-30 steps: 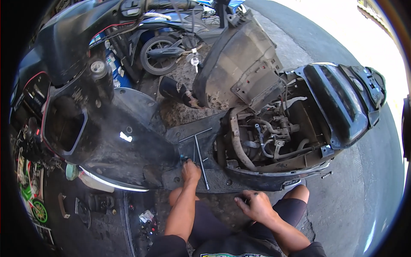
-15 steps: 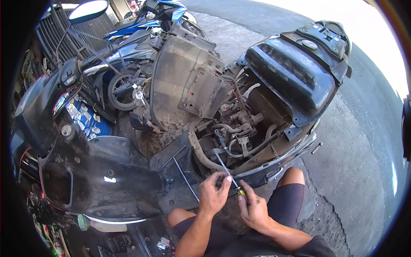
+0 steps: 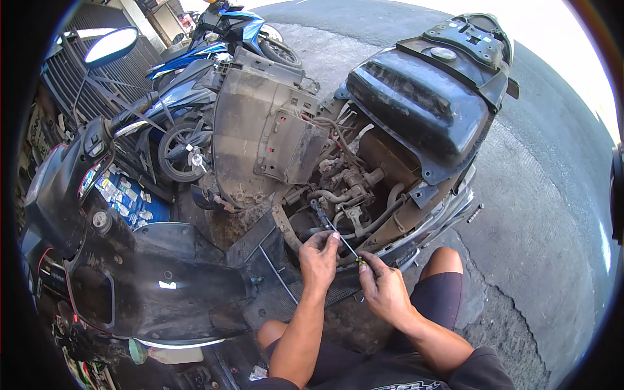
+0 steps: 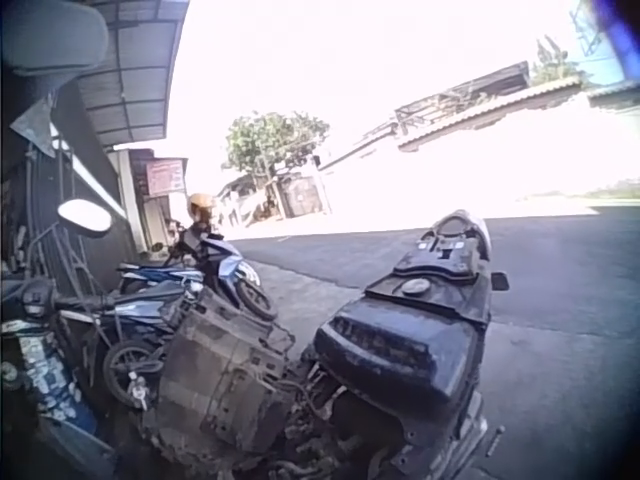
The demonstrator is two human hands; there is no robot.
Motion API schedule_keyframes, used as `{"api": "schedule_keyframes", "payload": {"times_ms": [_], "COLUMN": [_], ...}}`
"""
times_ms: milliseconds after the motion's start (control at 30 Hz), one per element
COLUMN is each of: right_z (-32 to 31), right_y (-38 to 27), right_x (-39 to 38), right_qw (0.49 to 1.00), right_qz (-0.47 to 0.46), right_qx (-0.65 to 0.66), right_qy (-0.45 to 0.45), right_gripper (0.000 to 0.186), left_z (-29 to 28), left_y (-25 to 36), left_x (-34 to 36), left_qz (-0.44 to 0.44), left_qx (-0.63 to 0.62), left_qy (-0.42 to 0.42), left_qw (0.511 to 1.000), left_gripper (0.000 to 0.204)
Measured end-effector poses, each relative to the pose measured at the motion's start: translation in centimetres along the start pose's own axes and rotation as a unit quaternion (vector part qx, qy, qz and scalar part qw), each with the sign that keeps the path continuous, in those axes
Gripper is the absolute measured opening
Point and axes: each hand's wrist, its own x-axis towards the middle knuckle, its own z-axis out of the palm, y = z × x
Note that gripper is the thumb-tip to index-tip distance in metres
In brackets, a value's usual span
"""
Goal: Repair and disassemble parts of a motor scooter.
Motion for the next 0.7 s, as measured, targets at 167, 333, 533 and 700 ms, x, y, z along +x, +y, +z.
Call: {"api": "schedule_keyframes", "payload": {"times_ms": [167,333,533,700], "right_z": [0.6,3.7,5.9,5.0], "right_y": [0.5,2.9,0.4,1.3], "right_x": [0.4,-0.1,-0.8,-1.5], "right_qw": [1.0,0.997,0.768,0.829], "right_qz": [-0.008,-0.063,0.219,0.19], "right_qx": [0.022,0.013,0.599,0.521], "right_qy": [0.01,0.045,-0.05,-0.065], "right_gripper": [0.032,0.034,0.03,0.028], "left_z": [0.1,0.2,-0.4,-0.7], "left_y": [-0.4,-1.1,-0.1,0.5], "left_x": [0.1,0.4,0.3,0.1], "left_qz": [0.011,0.02,-0.009,-0.03], "left_qx": [0.002,-0.009,0.022,0.008], "left_qy": [0.01,0.026,-0.003,-0.043], "left_qw": [1.0,0.999,1.0,0.999], "left_gripper": [0.025,0.028,0.028,0.025]}}
